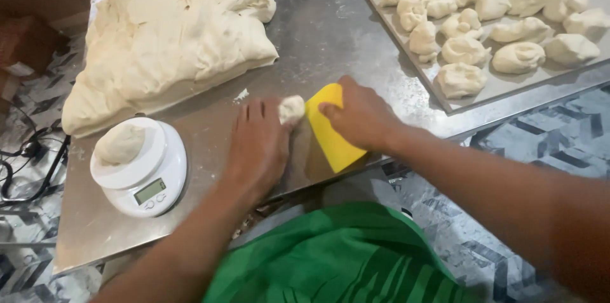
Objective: Weighing and portioning dough on a digital scale using a scraper tool.
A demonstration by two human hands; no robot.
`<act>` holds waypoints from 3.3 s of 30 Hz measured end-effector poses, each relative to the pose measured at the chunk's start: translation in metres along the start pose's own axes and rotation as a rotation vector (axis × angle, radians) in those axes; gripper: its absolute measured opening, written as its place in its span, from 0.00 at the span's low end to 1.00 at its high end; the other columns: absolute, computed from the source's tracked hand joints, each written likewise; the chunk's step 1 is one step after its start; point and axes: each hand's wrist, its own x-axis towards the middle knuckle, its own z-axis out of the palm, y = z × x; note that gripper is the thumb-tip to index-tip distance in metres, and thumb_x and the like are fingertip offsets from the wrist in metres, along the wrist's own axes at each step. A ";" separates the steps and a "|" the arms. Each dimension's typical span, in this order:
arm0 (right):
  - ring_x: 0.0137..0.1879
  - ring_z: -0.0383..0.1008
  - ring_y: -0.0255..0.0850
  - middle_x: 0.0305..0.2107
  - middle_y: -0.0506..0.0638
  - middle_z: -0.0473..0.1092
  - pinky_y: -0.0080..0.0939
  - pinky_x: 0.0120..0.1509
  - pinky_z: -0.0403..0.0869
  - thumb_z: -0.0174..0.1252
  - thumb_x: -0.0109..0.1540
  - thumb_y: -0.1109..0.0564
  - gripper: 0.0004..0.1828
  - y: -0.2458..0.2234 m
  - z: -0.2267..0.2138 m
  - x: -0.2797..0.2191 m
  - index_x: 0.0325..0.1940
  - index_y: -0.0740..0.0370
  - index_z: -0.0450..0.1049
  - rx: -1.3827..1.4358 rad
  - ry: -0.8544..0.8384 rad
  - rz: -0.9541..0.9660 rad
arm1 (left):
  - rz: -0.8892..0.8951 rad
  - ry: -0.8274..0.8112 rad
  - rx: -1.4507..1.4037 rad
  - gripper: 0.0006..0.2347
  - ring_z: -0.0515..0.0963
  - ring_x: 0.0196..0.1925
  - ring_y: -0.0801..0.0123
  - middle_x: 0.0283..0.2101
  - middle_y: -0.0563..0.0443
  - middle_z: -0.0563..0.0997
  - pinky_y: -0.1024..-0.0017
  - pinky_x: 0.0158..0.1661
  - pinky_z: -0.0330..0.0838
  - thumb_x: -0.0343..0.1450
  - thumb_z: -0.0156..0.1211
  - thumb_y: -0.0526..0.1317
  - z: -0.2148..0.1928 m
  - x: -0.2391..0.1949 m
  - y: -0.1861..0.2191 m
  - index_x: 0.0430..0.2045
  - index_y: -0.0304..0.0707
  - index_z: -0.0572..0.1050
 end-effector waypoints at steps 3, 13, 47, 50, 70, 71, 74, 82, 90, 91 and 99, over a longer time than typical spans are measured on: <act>0.53 0.73 0.68 0.45 0.69 0.74 0.64 0.56 0.71 0.56 0.63 0.41 0.29 -0.007 0.007 -0.009 0.58 0.65 0.64 -0.018 -0.006 -0.022 | -0.213 -0.132 -0.086 0.21 0.72 0.62 0.41 0.58 0.31 0.74 0.52 0.60 0.67 0.76 0.54 0.51 -0.020 0.001 0.005 0.58 0.35 0.67; 0.53 0.74 0.66 0.44 0.68 0.74 0.62 0.55 0.72 0.56 0.64 0.41 0.27 -0.005 0.008 -0.004 0.57 0.64 0.66 0.026 -0.016 0.000 | 0.092 0.167 -0.031 0.30 0.69 0.59 0.41 0.56 0.29 0.70 0.51 0.58 0.62 0.71 0.64 0.50 -0.021 -0.023 -0.034 0.63 0.24 0.67; 0.30 0.75 0.36 0.36 0.53 0.78 0.37 0.31 0.73 0.58 0.56 0.55 0.21 0.033 -0.135 0.016 0.53 0.55 0.76 -0.170 -0.308 -0.383 | -0.084 0.032 -0.342 0.23 0.74 0.61 0.58 0.57 0.41 0.72 0.63 0.59 0.67 0.67 0.64 0.52 -0.016 0.001 0.004 0.52 0.38 0.74; 0.33 0.75 0.38 0.40 0.55 0.77 0.40 0.35 0.74 0.57 0.59 0.53 0.21 0.054 -0.205 0.015 0.56 0.55 0.75 -0.094 -0.200 -0.203 | 0.134 0.177 0.014 0.34 0.60 0.66 0.39 0.66 0.32 0.63 0.46 0.64 0.53 0.68 0.69 0.55 0.012 0.003 -0.002 0.63 0.28 0.66; 0.43 0.78 0.52 0.40 0.65 0.76 0.50 0.42 0.76 0.57 0.65 0.49 0.21 -0.024 -0.023 0.021 0.50 0.72 0.70 0.563 -0.136 0.032 | 0.043 0.209 -0.045 0.23 0.71 0.55 0.39 0.59 0.38 0.74 0.51 0.56 0.64 0.65 0.69 0.39 -0.006 -0.020 -0.038 0.56 0.40 0.72; 0.43 0.78 0.52 0.40 0.65 0.76 0.50 0.42 0.76 0.57 0.65 0.49 0.21 -0.028 -0.012 0.025 0.50 0.72 0.70 0.562 -0.143 0.022 | 0.035 0.217 -0.040 0.23 0.71 0.55 0.39 0.59 0.38 0.74 0.51 0.56 0.64 0.65 0.69 0.39 -0.007 -0.020 -0.043 0.56 0.40 0.72; 0.44 0.77 0.59 0.40 0.68 0.75 0.54 0.46 0.74 0.57 0.64 0.50 0.19 -0.038 0.023 0.034 0.48 0.71 0.70 0.298 0.086 -0.398 | 0.133 0.201 -0.140 0.23 0.71 0.58 0.39 0.57 0.36 0.74 0.51 0.58 0.64 0.67 0.67 0.37 -0.008 -0.023 -0.056 0.58 0.39 0.72; 0.43 0.76 0.70 0.35 0.71 0.74 0.65 0.46 0.73 0.57 0.56 0.58 0.19 -0.093 0.044 0.013 0.47 0.71 0.63 -0.152 -0.088 -0.471 | 0.024 0.195 -0.064 0.22 0.70 0.54 0.36 0.52 0.29 0.72 0.53 0.54 0.65 0.61 0.73 0.38 -0.022 -0.035 -0.049 0.50 0.34 0.75; 0.49 0.74 0.62 0.44 0.70 0.72 0.58 0.51 0.72 0.60 0.64 0.50 0.16 -0.057 0.088 0.061 0.46 0.65 0.69 -0.080 -0.169 -0.617 | -0.382 0.040 -0.307 0.22 0.81 0.44 0.56 0.41 0.42 0.78 0.61 0.44 0.77 0.66 0.69 0.40 -0.055 -0.048 -0.052 0.48 0.33 0.64; 0.49 0.74 0.59 0.43 0.69 0.72 0.56 0.51 0.72 0.61 0.63 0.50 0.24 -0.056 0.076 0.055 0.52 0.70 0.65 0.177 -0.171 -0.475 | -0.400 0.149 -0.415 0.26 0.80 0.41 0.61 0.40 0.44 0.76 0.65 0.41 0.78 0.67 0.70 0.42 -0.061 -0.046 -0.055 0.50 0.33 0.59; 0.48 0.77 0.53 0.44 0.63 0.74 0.51 0.50 0.75 0.59 0.62 0.47 0.23 -0.008 0.005 0.062 0.52 0.68 0.68 0.241 -0.005 -0.226 | -0.572 0.419 0.109 0.21 0.64 0.59 0.51 0.54 0.41 0.72 0.50 0.59 0.56 0.72 0.65 0.48 -0.106 -0.087 -0.092 0.56 0.38 0.70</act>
